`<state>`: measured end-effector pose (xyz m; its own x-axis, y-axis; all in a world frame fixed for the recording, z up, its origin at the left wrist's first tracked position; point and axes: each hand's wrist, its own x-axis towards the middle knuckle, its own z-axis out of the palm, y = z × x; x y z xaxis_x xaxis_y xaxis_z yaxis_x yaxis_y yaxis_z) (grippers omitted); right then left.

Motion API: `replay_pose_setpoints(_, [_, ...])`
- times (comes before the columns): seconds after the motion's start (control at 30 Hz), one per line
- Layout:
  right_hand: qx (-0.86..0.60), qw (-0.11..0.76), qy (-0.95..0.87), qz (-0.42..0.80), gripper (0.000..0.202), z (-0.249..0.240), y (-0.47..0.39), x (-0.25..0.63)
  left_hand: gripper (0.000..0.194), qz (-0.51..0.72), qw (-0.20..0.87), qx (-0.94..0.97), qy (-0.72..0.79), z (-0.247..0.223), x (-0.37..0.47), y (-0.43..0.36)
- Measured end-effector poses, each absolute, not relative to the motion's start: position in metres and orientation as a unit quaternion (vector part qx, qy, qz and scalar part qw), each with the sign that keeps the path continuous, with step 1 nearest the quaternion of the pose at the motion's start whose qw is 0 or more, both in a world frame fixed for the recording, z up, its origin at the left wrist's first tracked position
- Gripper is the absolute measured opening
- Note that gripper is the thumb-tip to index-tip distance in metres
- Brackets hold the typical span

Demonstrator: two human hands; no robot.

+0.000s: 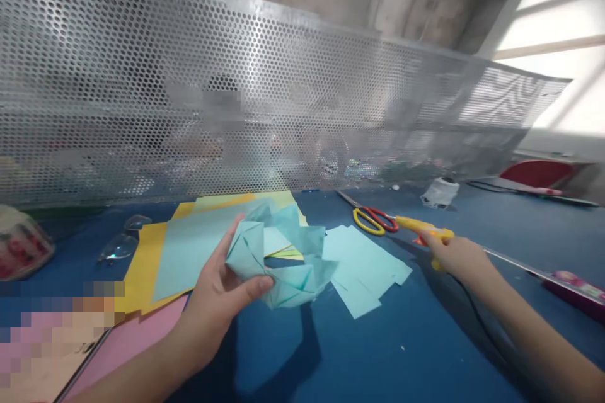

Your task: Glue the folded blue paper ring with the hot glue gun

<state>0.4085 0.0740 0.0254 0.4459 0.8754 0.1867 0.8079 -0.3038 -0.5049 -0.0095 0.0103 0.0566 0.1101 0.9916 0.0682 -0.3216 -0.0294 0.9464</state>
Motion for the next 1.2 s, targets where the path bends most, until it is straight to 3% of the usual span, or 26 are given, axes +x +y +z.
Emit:
replay_pose_setpoints(0.1, [-0.833, 0.247, -0.487, 0.089, 0.029, 0.032, 0.069, 0.397, 0.109, 0.543, 0.557, 0.502, 0.377, 0.065, -0.015, 0.011])
replay_pose_setpoints(0.23, [-0.788, 0.283, -0.535, 0.111, 0.031, 0.046, 0.057, 0.361, 0.117, 0.532, 0.497, 0.569, 0.383, 0.064, -0.019, 0.0])
replay_pose_setpoints(0.33, [-0.662, 0.353, -0.647, 0.136, 0.031, 0.061, 0.033, 0.308, 0.117, 0.519, 0.458, 0.616, 0.377, 0.055, -0.021, -0.01])
replay_pose_setpoints(0.43, [-0.478, 0.388, -0.768, 0.175, 0.043, 0.074, -0.003, 0.246, 0.111, 0.501, 0.437, 0.645, 0.378, 0.049, -0.022, -0.02])
replay_pose_setpoints(0.47, [-0.42, 0.391, -0.797, 0.191, 0.04, 0.077, -0.013, 0.228, 0.107, 0.496, 0.436, 0.647, 0.38, 0.049, -0.021, -0.023])
replay_pose_setpoints(0.53, [-0.335, 0.4, -0.827, 0.212, 0.016, 0.08, -0.027, 0.2, 0.103, 0.498, 0.436, 0.641, 0.388, 0.051, -0.021, -0.031])
replay_pose_setpoints(0.7, [-0.289, 0.446, -0.817, 0.222, 0.012, 0.074, -0.034, 0.168, 0.104, 0.529, 0.424, 0.601, 0.424, 0.059, -0.022, -0.05])
replay_pose_setpoints(0.9, [-0.235, 0.454, -0.851, 0.118, 0.013, 0.057, -0.024, 0.161, 0.107, 0.501, 0.364, 0.64, 0.454, 0.032, -0.036, -0.053])
replay_pose_setpoints(1.0, [-0.191, 0.408, -0.892, 0.023, 0.009, 0.042, -0.014, 0.168, 0.112, 0.469, 0.285, 0.685, 0.479, 0.012, -0.053, -0.052])
replay_pose_setpoints(1.1, [-0.164, 0.336, -0.926, -0.05, 0.014, 0.023, -0.005, 0.178, 0.099, 0.447, 0.153, 0.716, 0.514, 0.003, -0.07, -0.062])
replay_pose_setpoints(1.2, [-0.151, 0.285, -0.942, -0.095, 0.024, 0.003, 0.0, 0.184, 0.073, 0.435, -0.004, 0.743, 0.508, 0.006, -0.073, -0.081])
